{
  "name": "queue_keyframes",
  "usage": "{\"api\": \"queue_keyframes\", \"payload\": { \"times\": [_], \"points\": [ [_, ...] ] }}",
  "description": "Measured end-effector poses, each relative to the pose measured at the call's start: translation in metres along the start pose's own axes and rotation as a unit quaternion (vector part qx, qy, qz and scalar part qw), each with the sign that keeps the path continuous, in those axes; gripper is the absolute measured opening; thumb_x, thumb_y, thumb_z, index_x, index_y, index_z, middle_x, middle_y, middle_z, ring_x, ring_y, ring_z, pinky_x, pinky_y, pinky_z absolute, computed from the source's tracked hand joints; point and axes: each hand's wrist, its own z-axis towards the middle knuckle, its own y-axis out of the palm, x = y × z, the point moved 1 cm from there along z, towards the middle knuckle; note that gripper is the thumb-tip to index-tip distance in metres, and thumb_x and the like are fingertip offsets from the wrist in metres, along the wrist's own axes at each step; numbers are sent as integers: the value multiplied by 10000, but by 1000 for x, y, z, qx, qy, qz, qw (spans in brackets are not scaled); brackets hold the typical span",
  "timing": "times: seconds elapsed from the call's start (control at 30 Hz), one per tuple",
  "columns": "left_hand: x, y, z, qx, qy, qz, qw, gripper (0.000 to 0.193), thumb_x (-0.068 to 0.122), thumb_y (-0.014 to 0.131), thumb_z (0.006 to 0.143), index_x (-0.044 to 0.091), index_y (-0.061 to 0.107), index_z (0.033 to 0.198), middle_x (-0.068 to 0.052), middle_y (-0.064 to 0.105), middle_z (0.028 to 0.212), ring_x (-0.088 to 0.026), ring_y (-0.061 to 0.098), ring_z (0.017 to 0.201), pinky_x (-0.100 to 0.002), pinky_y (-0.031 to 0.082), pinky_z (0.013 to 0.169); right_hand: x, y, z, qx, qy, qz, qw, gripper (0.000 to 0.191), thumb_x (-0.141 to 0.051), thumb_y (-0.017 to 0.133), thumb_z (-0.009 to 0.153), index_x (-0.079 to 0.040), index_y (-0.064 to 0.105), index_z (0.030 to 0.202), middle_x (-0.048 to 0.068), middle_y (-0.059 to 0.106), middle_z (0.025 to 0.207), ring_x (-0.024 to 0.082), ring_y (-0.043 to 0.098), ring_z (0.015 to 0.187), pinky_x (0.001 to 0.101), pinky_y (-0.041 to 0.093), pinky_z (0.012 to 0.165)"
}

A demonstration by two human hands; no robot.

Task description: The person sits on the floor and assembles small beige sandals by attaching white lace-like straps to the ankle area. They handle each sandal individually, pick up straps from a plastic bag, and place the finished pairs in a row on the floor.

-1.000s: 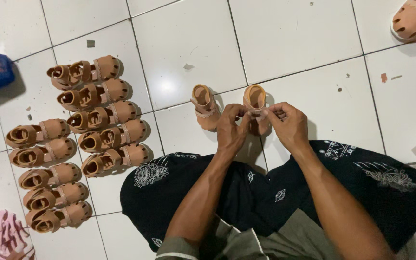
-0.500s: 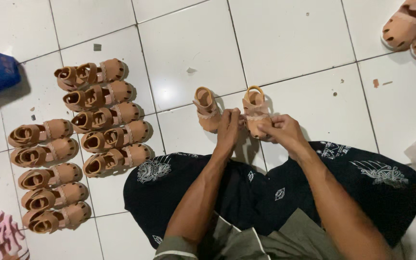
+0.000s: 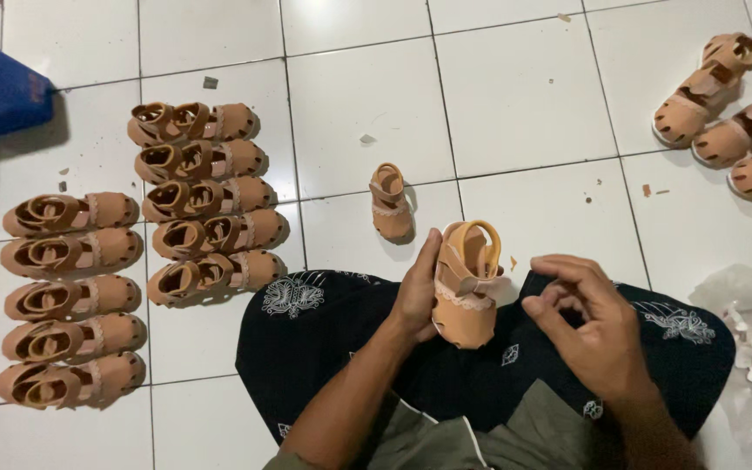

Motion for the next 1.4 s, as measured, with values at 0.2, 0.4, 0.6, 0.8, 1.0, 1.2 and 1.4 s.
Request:
{"api": "queue_keyframes", "payload": {
  "times": [0.2,0.4,0.6,0.8,1.0,1.2,1.4],
  "points": [
    [5,10,-9,-10,-22,27,999,620,533,361,1106,13,561,1380,-143,690,1206,-204,702,1045,-354,589,906,-51,-8,9,-132,-52,-100,985,500,-152,763,808,-65,654,1287,81,658,1280,129,696,719,283,591,628],
    [3,9,-11,12,-24,72,997,600,524,401,1110,16,556,1389,-142,680,1181,-204,686,1014,-355,578,875,-56,3,16,-179,-49,-105,977,209,-164,703,905,-51,718,1081,48,749,997,156,725,811,296,605,651],
    [5,13,-7,-13,-52,59,997,608,521,396,1090,18,562,1389,-130,689,1196,-191,704,1029,-345,592,894,-51,-6,17,-179,-86,-109,974,243,-166,728,865,-25,721,1063,65,748,992,183,762,810,307,604,664],
    [1,12,-5,-48,-63,52,995,610,537,397,1100,8,572,1345,-146,689,1158,-203,706,997,-355,598,873,-46,-15,16,-182,-129,-123,967,195,-144,706,889,-41,729,1053,52,762,1035,177,775,834,300,615,678],
    [-2,10,0,11,-28,93,995,589,525,431,1084,13,578,1334,-122,693,1144,-175,699,985,-322,594,842,-33,-8,10,-153,-43,-110,981,313,-119,711,847,-47,706,1152,69,748,1032,185,770,736,315,607,623],
    [-5,9,3,13,-2,150,989,616,552,402,1077,12,586,1309,-116,691,1101,-163,694,942,-311,586,788,-8,9,6,-65,-77,-73,992,245,-88,725,861,-35,733,1100,76,768,1058,141,764,781,271,599,618],
    [-7,9,7,48,19,155,986,624,559,419,1077,-4,581,1291,-114,680,1118,-171,682,975,-318,586,829,4,12,-2,-26,-28,-73,997,305,-70,761,842,-59,742,1146,75,751,1178,133,760,863,255,607,625]
  ]
}}
